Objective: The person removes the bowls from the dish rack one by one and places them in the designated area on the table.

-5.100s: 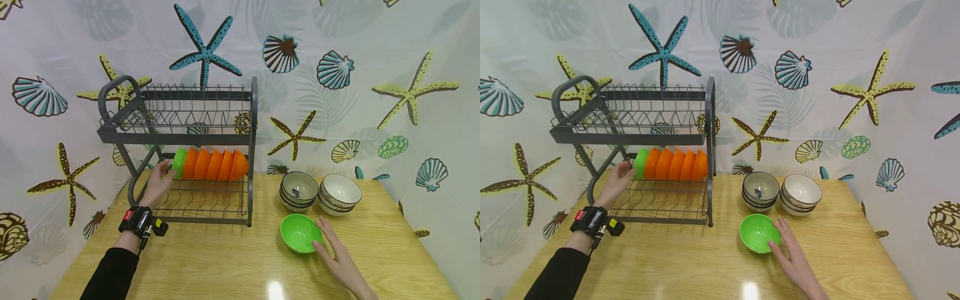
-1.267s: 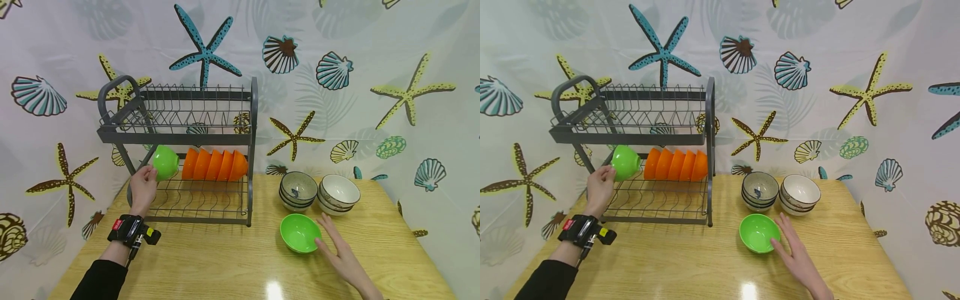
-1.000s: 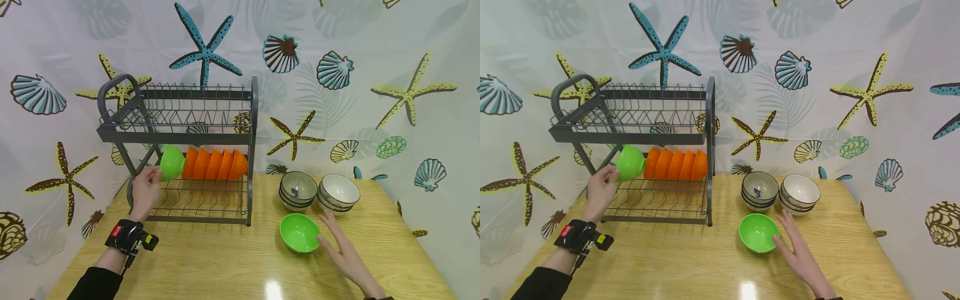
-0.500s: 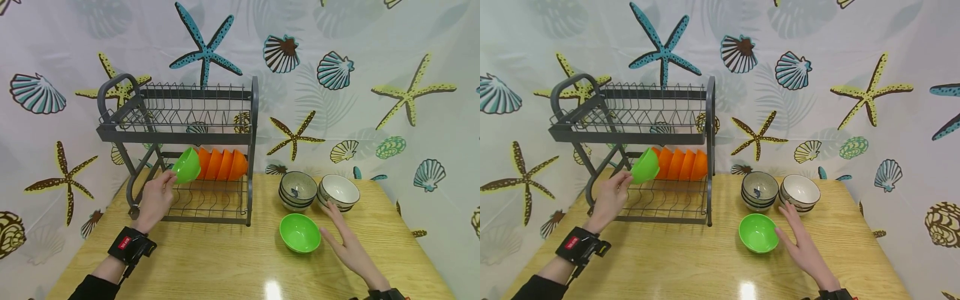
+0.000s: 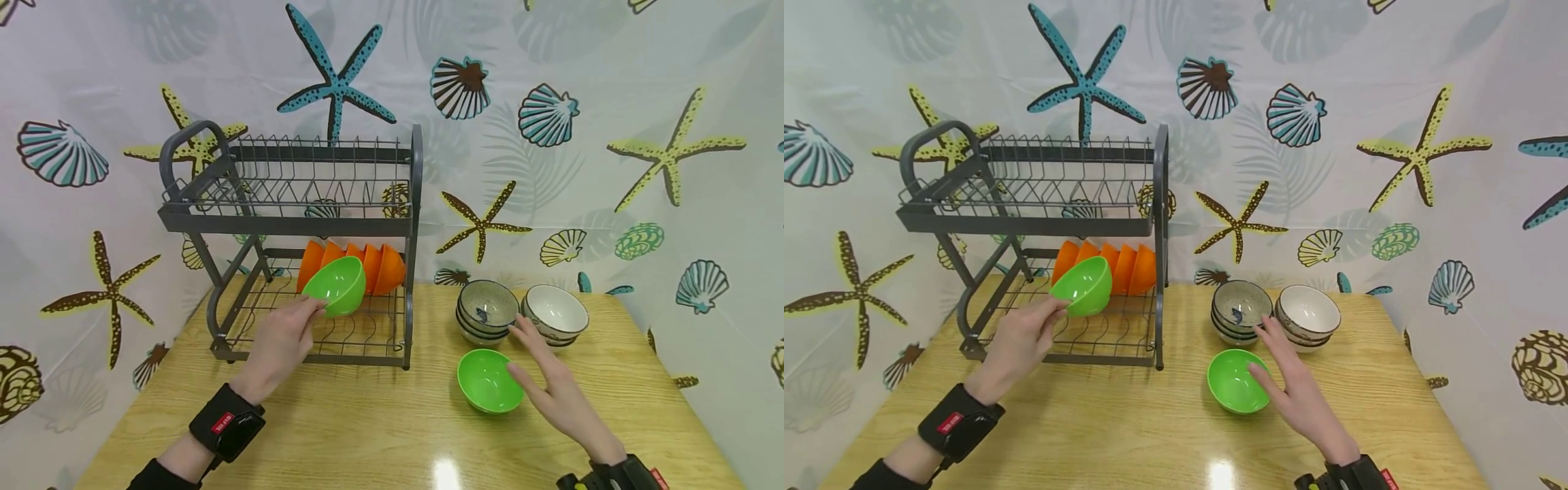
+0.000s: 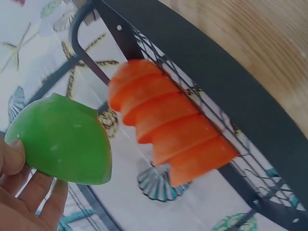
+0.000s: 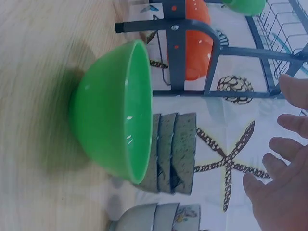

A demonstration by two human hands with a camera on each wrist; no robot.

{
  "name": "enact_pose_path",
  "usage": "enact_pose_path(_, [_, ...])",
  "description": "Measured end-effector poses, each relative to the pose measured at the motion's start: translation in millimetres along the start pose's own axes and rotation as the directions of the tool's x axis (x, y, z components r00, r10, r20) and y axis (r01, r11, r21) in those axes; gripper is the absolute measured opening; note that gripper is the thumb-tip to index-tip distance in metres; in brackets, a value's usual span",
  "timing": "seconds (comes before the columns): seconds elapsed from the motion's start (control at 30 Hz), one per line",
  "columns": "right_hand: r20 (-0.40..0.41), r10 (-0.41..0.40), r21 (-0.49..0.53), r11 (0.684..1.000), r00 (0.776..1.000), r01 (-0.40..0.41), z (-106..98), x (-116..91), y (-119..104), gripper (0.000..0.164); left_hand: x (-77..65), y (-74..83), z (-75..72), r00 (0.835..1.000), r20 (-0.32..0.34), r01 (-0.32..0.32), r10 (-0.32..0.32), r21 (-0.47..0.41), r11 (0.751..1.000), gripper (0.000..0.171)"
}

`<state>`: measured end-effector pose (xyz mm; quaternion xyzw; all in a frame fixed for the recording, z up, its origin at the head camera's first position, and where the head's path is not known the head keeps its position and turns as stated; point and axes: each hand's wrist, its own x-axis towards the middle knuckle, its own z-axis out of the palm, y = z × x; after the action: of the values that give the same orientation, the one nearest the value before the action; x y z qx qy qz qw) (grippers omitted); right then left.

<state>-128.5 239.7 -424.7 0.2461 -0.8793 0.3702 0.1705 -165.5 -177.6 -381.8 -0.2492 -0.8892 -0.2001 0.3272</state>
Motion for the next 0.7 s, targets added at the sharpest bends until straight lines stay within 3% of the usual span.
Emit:
enact_pose_path(0.23, [-0.017,-0.11,0.006,0.994,0.994,0.11,4,11,-15,0.069,2.5,20.3,2.3,0.984,0.014,-0.177,0.176,0.067,0.982,0.024])
enact_pose_path(0.47, [-0.011,-0.214,0.029,0.976,0.977,0.215,8,19,-28,0.072,3.4,37.7,9.3,0.938,0.029,-0.346,0.345,0.108,0.932,0.024])
enact_pose_path(0.63, [0.032,-0.255,0.078,0.965,0.967,0.252,12,22,-40,0.069,0.6,54.6,14.1,0.913,0.074,-0.407,0.401,0.104,0.908,0.02])
enact_pose_path(0.7, [0.026,-0.316,0.099,0.945,0.948,0.312,15,24,-45,0.066,-1.8,60.9,17.0,0.901,0.099,-0.43,0.421,0.094,0.898,0.017])
